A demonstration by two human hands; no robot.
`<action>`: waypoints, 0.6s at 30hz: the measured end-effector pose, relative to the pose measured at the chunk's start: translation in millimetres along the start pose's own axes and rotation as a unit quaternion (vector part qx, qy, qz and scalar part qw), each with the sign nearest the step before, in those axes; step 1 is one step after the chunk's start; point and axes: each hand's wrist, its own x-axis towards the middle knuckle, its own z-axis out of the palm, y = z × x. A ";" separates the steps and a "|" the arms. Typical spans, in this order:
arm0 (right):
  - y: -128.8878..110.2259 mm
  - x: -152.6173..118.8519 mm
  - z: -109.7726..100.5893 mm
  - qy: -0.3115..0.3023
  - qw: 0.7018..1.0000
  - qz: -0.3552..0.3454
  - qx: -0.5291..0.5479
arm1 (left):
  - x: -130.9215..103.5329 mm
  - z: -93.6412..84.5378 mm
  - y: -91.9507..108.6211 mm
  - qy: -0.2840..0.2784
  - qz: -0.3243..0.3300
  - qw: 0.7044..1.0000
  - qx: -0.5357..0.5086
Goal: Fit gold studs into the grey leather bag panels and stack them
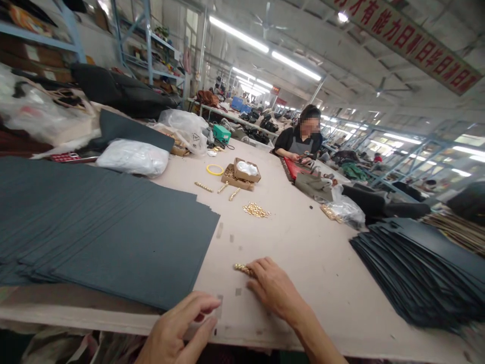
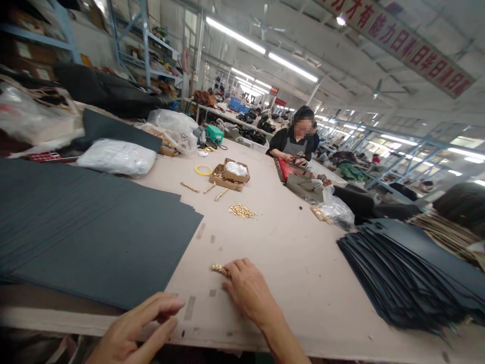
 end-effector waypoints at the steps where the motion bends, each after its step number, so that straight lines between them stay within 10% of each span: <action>1: -1.3 -1.7 1.5 0.005 1.000 0.011 0.004 | 6.5 3.1 2.5 -0.008 0.002 1.000 -0.001; 10: -5.2 -9.6 13.8 0.049 0.952 0.196 0.231 | 3.3 28.1 2.5 -0.046 -0.124 0.985 -0.107; 15: -31.6 2.6 7.6 -0.008 0.787 0.271 0.554 | -3.0 37.5 1.7 -0.064 -0.377 0.864 -0.329; 18: -57.5 4.8 10.8 -0.010 0.754 0.228 0.616 | 2.1 38.1 4.3 -0.028 -0.385 0.810 -0.441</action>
